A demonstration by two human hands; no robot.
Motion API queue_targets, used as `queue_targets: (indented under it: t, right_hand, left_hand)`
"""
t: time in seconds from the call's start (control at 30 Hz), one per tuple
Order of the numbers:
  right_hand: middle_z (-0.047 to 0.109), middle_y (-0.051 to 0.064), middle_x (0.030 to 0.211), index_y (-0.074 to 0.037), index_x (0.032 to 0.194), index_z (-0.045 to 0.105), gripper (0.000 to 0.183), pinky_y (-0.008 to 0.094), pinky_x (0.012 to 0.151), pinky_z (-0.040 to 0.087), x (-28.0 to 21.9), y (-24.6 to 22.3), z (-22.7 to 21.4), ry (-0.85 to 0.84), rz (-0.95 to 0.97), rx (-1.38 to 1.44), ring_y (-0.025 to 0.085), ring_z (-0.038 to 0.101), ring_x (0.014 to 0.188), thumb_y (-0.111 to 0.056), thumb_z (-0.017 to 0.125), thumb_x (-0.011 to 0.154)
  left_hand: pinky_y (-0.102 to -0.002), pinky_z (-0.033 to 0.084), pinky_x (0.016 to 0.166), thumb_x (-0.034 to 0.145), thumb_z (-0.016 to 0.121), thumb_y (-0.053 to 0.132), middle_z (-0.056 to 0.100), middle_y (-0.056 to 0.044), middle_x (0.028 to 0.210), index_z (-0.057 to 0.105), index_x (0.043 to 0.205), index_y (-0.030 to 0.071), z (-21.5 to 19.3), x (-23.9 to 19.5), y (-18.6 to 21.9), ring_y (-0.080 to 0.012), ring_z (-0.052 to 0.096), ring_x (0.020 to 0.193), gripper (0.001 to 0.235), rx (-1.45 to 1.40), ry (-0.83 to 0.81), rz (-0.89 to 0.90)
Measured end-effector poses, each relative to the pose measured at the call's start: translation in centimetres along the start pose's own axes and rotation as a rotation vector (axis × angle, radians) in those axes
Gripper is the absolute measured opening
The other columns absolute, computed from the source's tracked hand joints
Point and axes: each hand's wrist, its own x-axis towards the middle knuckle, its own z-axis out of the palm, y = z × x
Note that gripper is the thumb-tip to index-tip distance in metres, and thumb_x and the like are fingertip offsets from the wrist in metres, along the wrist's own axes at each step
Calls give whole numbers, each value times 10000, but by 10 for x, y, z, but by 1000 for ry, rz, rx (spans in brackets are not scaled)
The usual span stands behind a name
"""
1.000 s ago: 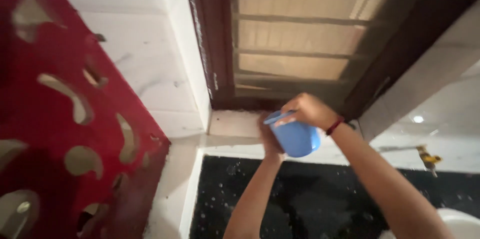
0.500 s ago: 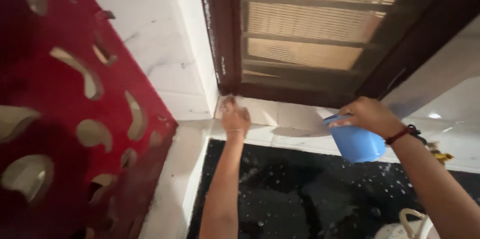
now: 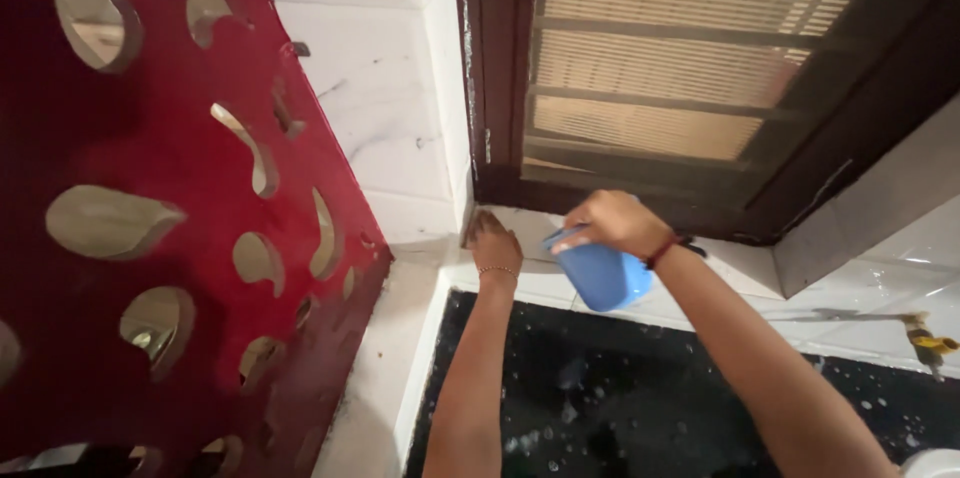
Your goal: The recorder is cleaning a black kitchen countertop using water and soap, and then rinsing a small bowl.
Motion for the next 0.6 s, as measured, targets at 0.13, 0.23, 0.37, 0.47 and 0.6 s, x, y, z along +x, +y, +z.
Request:
queue_targets:
  t: [0.13,0.23,0.37,0.47,0.6]
  right_hand:
    - [772,134,943,-150,943,826,549,448,815,578,35,-10,20,4,-23,-85,347,730,901,-650,739,734]
    - [767,126,939,-147,923,818,521,458,801,568,52,-6,18,43,-140,-66,356,725,885,-630,748,742]
    - [752,136,837,-136,839,799,503,454,773,565,32,-11,3,20,-58,48,351,719,829,-629,738,760]
    - [744,142,829,-122,837,789,509,451,762,566,14,25,6,36,-11,53,350,717,810,-625,716,807]
    - [766,97,827,-142,803,794,520,431,771,568,-28,48,-16,15,195,-79,306,741,814,-651,688,783]
  left_hand:
    - [-443,215,1232,871,700,342,300,-243,1612,271,1559,-89,-79,-18,17,-371,260,1504,918,-123,-169,-48]
    - [-476,154,1247,861,665,317,301,-285,1595,326,1525,-91,-29,-9,14,-410,227,1509,850,-85,21,46]
    - [-569,88,1224,928,538,371,275,-241,1614,375,1514,20,-48,-15,50,-412,155,1515,702,139,-143,212]
    - [-549,90,1223,915,532,345,273,-221,1615,398,1499,19,-51,-28,86,-386,146,1528,682,180,-212,233]
    - [-516,128,1234,927,512,277,380,-219,1551,500,1429,30,-70,-56,143,-385,248,1505,559,-71,-212,271]
